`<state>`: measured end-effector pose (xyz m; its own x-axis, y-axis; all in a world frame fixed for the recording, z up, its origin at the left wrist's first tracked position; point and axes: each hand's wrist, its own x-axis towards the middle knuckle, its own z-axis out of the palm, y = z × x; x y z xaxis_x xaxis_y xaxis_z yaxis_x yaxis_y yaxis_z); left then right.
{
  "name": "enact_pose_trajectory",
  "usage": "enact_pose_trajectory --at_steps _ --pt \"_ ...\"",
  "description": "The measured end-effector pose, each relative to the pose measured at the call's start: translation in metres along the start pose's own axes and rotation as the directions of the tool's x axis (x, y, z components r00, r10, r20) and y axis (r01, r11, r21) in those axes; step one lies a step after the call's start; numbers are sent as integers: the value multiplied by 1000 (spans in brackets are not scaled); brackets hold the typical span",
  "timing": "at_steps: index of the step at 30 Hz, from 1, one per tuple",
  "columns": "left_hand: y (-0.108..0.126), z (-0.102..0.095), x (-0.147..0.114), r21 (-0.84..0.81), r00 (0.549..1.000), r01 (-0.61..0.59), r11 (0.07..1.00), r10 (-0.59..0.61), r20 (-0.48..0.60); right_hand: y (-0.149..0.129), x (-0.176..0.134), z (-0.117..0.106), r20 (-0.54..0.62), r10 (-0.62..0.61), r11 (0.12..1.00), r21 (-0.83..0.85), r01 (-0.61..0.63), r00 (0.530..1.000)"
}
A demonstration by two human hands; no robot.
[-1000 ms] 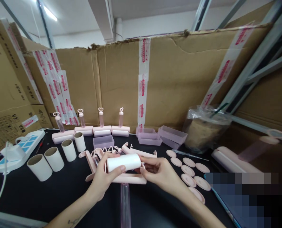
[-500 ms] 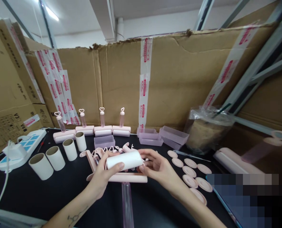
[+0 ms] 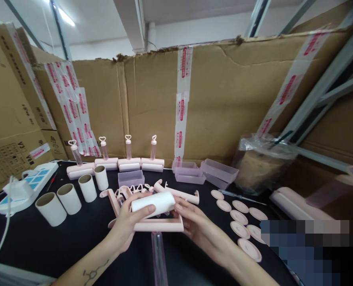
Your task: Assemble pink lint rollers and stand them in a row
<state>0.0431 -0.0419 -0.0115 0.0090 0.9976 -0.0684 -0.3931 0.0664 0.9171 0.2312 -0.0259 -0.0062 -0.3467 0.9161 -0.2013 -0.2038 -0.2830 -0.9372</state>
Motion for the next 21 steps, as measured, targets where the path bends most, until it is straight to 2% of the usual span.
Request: enact_pose_trajectory --at_steps 2,4,7,9,13,21 --pt "-1 -1 0 15 1000 12 1000 -12 3 -1 0 -1 29 -15 1000 20 15 999" --pt "-2 -2 0 5 1000 11 1000 -11 9 -3 -1 -2 65 -103 993 -50 106 993" --pt "-4 -4 0 4 1000 -24 1000 24 18 -8 -1 -5 72 -288 903 -312 296 955" --pt "-4 -5 0 48 998 -62 997 61 19 -12 -1 -6 65 -371 815 -455 359 926" --pt "-4 -4 -1 111 994 -106 988 103 31 -14 -1 -6 70 -396 762 -531 371 915" --pt "-6 -5 2 241 977 -192 951 162 139 -12 -2 -10 156 -462 634 -631 448 873"
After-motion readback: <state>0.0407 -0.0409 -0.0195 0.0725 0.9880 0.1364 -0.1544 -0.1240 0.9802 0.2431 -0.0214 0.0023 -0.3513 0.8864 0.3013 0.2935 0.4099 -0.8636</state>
